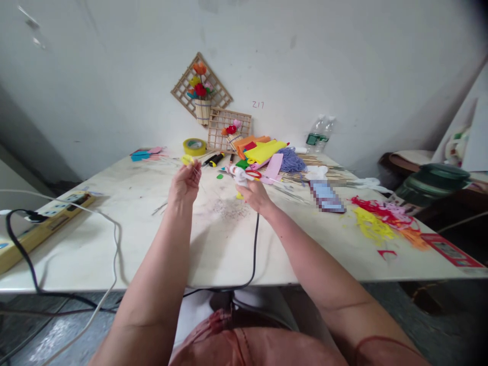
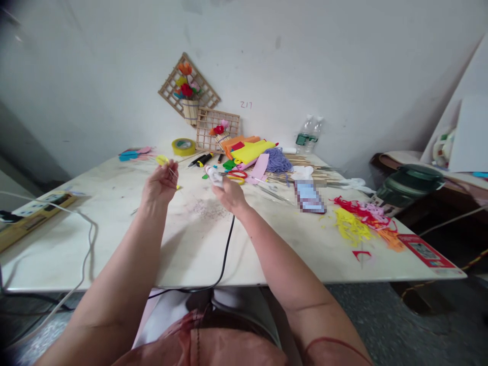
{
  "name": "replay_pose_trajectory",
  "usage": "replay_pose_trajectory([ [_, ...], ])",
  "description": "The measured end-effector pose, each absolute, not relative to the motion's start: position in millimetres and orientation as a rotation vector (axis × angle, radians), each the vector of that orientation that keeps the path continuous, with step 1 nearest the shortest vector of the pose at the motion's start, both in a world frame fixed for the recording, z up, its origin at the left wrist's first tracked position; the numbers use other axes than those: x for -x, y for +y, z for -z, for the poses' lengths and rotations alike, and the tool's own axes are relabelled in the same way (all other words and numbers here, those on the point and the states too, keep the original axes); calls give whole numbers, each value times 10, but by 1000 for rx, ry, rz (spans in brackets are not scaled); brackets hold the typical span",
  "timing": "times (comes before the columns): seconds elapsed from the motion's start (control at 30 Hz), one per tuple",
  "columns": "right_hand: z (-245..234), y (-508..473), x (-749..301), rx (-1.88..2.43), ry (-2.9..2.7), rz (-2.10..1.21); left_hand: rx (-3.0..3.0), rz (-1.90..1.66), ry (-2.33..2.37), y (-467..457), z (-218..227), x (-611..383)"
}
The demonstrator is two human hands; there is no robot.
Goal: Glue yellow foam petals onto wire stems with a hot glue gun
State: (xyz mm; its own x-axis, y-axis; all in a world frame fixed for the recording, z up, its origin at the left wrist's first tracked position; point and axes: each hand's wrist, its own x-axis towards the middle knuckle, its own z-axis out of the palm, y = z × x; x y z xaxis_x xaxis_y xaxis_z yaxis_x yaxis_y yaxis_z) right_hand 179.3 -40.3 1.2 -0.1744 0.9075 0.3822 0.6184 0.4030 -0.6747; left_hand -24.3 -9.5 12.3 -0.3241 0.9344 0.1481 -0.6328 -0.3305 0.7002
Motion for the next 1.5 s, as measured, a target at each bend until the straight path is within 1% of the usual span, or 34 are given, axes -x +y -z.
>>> replay_pose_trajectory([
  [0.1, 24, -443, -1722, 1504, -2138, -112, -664, -1926, 623, -117, -166, 292],
  [0.17, 57, -480, -1659, 1551, -2269, 12, -647, -1926, 597, -137, -190, 287],
  [0.23, 101, -504, -1601, 1551, -2369, 68, -613, -1888, 568, -158, -209, 258],
  [0.37, 203, -514, -1515, 1553, -2460, 112, -577, -1803, 534, -189, -238, 185],
  [0.5, 256, -522, -1472, 1574, -2501, 99, -581, -1792, 575, -205, -252, 125],
  [0.67, 189, -525, -1553, 1527, -2552, 43, -651, -1731, 609, -216, -221, 7],
  [0.77, 103, -491, -1660, 1448, -2447, 25, -702, -1699, 598, -221, -184, -74],
  [0.83, 62, -456, -1703, 1398, -2275, -77, -715, -1685, 607, -221, -157, -119],
  [0.87, 52, -439, -1707, 1362, -2180, -185, -724, -1678, 617, -218, -143, -138],
  [1.03, 75, -441, -1555, 1016, -1664, -1008, -763, -1653, 664, -191, -66, -221],
  [1.13, 80, -504, -1445, 900, -1441, -1304, -771, -1641, 655, -191, -32, -271],
  [1.23, 68, -548, -1410, 918, -1386, -1361, -787, -1620, 632, -207, -21, -307],
  [1.5, 94, -510, -1434, 965, -1374, -1287, -797, -1601, 637, -199, -22, -297],
])
